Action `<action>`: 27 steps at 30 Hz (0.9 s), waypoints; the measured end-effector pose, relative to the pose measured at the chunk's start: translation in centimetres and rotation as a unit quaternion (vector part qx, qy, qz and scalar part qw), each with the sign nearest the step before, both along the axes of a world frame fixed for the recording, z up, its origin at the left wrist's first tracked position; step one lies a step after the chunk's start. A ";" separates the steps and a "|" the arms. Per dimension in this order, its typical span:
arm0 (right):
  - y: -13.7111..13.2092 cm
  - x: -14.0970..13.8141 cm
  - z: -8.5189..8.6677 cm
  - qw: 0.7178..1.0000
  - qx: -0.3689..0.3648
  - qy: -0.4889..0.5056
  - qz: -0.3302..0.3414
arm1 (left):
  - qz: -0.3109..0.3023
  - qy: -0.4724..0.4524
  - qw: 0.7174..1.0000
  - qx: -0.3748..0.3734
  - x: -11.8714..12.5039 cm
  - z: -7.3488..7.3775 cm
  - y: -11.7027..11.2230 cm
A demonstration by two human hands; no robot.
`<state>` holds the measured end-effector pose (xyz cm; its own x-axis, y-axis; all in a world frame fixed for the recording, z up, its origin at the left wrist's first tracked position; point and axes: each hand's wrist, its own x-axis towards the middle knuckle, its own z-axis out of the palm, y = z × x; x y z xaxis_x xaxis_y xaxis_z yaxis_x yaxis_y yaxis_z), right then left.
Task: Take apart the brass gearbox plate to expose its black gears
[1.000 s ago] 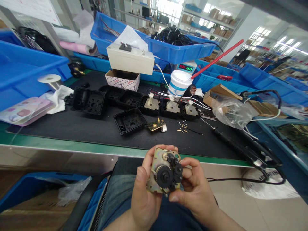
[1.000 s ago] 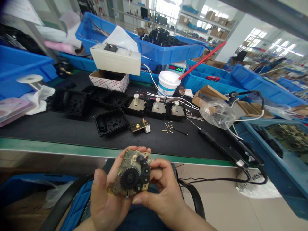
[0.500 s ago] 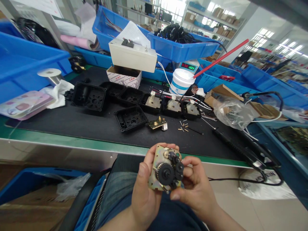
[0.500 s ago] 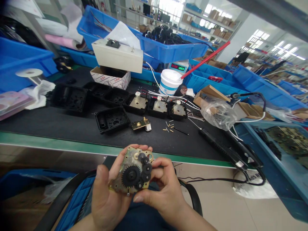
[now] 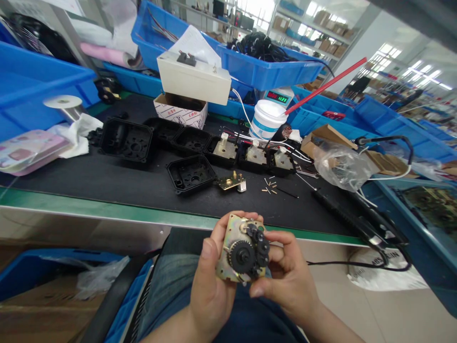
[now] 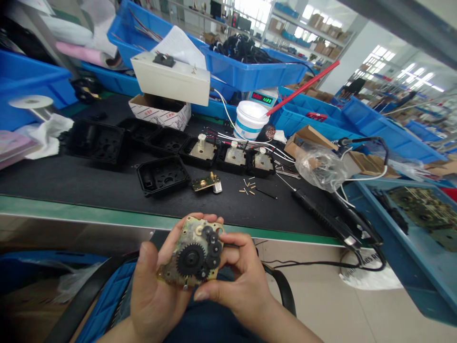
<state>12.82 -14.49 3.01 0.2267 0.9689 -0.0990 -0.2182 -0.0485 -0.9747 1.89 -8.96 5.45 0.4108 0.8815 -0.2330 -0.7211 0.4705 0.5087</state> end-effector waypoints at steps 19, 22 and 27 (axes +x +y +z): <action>0.3 -0.1 0.3 0.999 0.010 0.052 0.003 | 0.007 0.015 1.000 -0.009 0.3 0.2 0.3; 0.4 -0.1 0.6 0.998 -0.006 0.061 0.033 | 0.005 0.016 1.000 -0.006 0.4 0.2 0.4; 0.6 0.0 0.7 0.998 0.023 0.051 0.008 | 0.002 0.009 1.000 -0.009 0.3 0.3 0.3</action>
<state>12.81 -13.93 3.74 0.2025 0.9764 -0.0751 -0.3155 -0.0075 -0.9489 2.20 -8.64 5.73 0.4029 0.8783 -0.2573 -0.7132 0.4775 0.5132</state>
